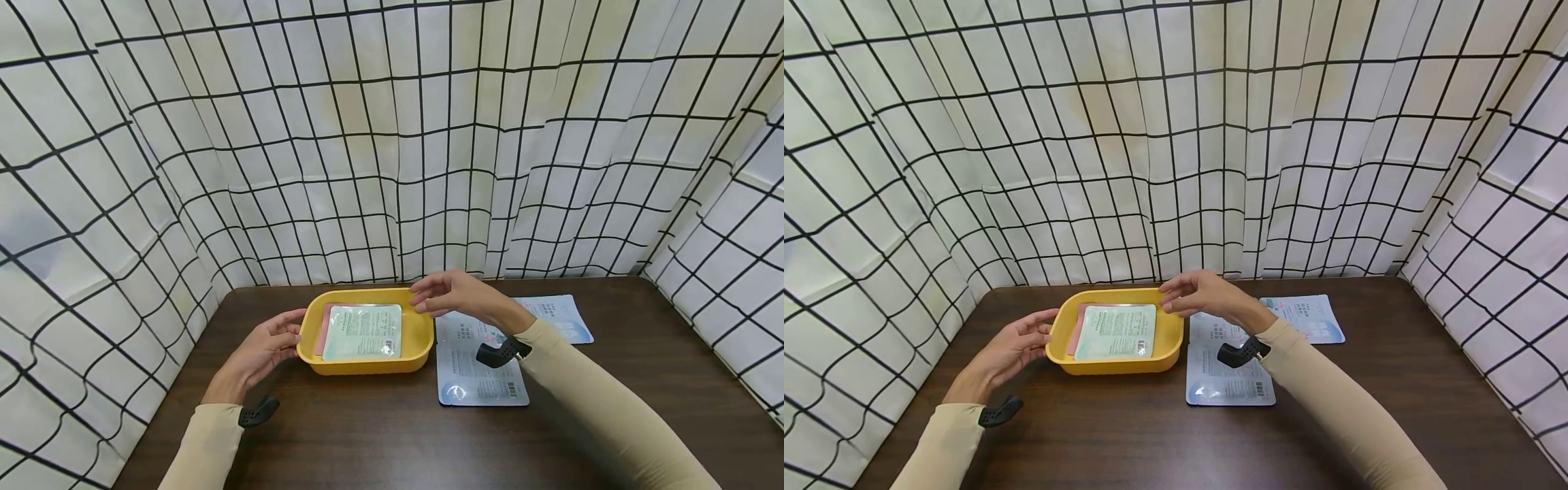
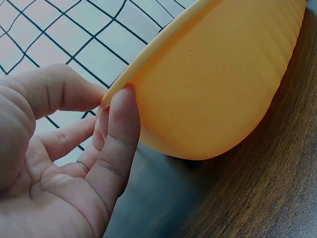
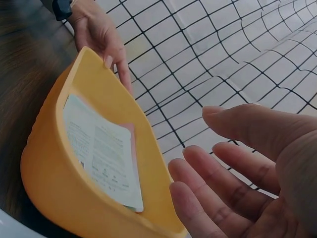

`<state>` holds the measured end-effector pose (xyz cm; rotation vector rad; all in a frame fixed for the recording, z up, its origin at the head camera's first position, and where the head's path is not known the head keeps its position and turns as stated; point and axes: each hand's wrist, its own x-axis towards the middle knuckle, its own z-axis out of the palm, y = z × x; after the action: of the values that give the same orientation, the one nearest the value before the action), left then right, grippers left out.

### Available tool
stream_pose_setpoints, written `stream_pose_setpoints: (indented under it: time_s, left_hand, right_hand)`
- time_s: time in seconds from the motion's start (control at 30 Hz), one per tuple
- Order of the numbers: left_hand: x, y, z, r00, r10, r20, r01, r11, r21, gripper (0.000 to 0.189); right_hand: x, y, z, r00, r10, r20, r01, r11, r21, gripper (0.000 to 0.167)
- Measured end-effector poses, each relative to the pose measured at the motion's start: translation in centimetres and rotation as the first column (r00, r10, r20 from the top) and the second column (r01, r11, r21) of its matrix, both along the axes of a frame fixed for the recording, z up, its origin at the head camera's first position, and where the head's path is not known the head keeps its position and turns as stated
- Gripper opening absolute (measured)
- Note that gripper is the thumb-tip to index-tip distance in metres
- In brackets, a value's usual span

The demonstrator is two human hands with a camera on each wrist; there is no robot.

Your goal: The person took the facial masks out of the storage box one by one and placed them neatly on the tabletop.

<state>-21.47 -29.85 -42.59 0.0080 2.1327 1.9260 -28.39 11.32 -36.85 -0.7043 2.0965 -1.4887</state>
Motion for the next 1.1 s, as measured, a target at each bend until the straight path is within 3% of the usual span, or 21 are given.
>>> stream_pose_setpoints:
  time_s: [0.2, 0.73, 1.1]
  left_hand:
    - [-0.1, 0.1, 0.1, 1.0, 0.005, 0.007, -0.005, 1.0, 0.017, 0.067]
    - [0.0, 0.0, -0.3, 1.0, 0.017, 0.008, -0.017, 1.0, 0.009, 0.062]
    - [0.1, 0.0, -0.1, 1.0, 0.022, 0.013, -0.022, 1.0, 0.003, 0.063]
  right_hand:
    - [-0.6, -1.5, 0.0, 0.999, 0.052, 0.016, -0.052, 0.999, -0.01, 0.059]
    - [-2.6, -4.2, -1.1, 0.984, 0.178, 0.007, -0.178, 0.984, -0.001, 0.063]
    - [-3.2, -6.0, -1.9, 0.991, 0.132, -0.026, -0.131, 0.99, 0.055, 0.057]
